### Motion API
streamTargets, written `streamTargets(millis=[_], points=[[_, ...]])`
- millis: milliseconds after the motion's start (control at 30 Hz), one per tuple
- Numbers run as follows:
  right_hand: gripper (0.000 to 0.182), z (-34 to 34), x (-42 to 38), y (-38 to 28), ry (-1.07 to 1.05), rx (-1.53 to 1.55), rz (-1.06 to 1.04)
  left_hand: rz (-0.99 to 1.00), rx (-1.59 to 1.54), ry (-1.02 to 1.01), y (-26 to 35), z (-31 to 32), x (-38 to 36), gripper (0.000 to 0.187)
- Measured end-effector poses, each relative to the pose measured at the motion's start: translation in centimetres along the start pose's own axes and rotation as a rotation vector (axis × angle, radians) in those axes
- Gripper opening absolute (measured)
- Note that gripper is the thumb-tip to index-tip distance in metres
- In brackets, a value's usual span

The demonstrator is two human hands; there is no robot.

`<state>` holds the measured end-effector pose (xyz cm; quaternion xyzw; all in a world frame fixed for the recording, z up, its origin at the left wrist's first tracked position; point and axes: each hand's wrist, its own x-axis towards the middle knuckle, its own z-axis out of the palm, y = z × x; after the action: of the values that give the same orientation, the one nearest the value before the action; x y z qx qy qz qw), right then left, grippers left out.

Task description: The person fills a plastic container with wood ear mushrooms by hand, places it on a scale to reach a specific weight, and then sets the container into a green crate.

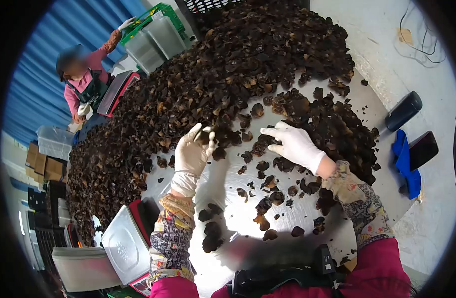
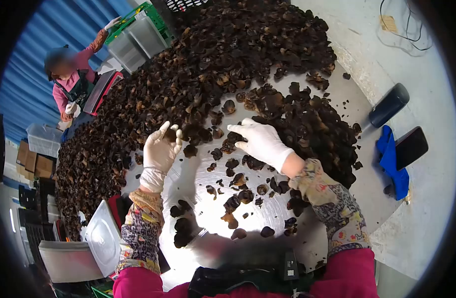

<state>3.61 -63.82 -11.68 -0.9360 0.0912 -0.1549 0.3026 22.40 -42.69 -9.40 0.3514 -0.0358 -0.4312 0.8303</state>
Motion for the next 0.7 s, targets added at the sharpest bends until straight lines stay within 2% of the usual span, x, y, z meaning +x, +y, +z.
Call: streamTargets(millis=[33, 67, 100, 133, 167, 233, 267, 300, 367, 400, 433, 467, 500, 533, 567, 633, 700], points=[[0.023, 0.8, 0.5, -0.1, 0.021, -0.245, -0.078, 0.003, 0.002, 0.004, -0.1, -0.6, 0.0, 0.024], [0.023, 1.7, 1.0, 0.5, 0.018, -0.241, -0.081, 0.044, 0.138, 0.064, -0.3, -1.5, 0.2, 0.025], [0.018, 2.5, 1.7, 1.2, -0.033, -0.173, 0.043, 0.084, 0.274, 0.123, -0.4, -2.0, 0.3, 0.025], [0.014, 3.1, 2.0, 1.9, -0.084, -0.106, 0.166, 0.188, 0.554, 0.049, -0.8, -2.5, 0.1, 0.023], [0.009, 1.7, 1.9, 0.9, -0.049, -0.325, 0.010, 0.230, 0.915, 0.086, -1.1, -2.1, -0.2, 0.020], [0.010, 0.0, 1.2, 0.6, 0.049, -0.026, 0.104, 0.400, 1.231, -0.012, -3.0, -2.2, 0.1, 0.019], [0.013, -0.3, 1.0, 1.4, 0.035, 0.014, 0.147, 0.499, 1.508, -0.014, -3.5, -1.7, 0.2, 0.021], [0.013, -0.3, 0.9, 1.2, 0.036, 0.010, 0.145, 0.598, 1.785, -0.019, -4.0, -1.0, 0.2, 0.024], [0.021, -0.6, 0.0, 0.8, 0.002, -0.001, 0.102, 0.589, 2.045, -0.006, -5.3, 0.0, 0.9, 0.026], [0.027, -0.5, -0.1, 0.3, -0.002, -0.147, 0.002, 0.605, 2.110, 0.011, -6.0, -0.6, 1.9, 0.022], [0.030, 0.0, 0.2, -0.3, -0.056, -0.236, -0.002, 0.620, 2.176, 0.030, -6.5, -1.3, 2.8, 0.019], [0.026, 0.9, 0.5, 0.2, -0.013, -0.302, -0.102, 0.625, 2.175, 0.029, -6.3, -0.9, 2.9, 0.019], [0.023, 2.2, 0.8, 1.1, 0.029, -0.365, -0.202, 0.683, 2.003, 0.039, -6.0, -0.4, 2.9, 0.015], [0.014, 3.3, 1.4, 2.1, -0.008, -0.336, -0.125, 0.732, 1.833, 0.047, -5.6, -0.2, 2.9, 0.011], [0.014, 2.8, 1.5, 1.9, -0.005, -0.330, -0.124, 0.569, 1.416, 0.017, -5.2, -1.6, 3.7, 0.008], [0.010, 1.2, 1.7, 0.8, 0.075, -0.103, 0.014, 0.203, 0.927, 0.048, -1.3, 0.8, 1.4, 0.011], [0.011, 0.6, 2.0, 1.8, 0.117, 0.403, 0.011, 0.117, 0.385, -0.018, 1.3, -0.1, 0.5, 0.026]])
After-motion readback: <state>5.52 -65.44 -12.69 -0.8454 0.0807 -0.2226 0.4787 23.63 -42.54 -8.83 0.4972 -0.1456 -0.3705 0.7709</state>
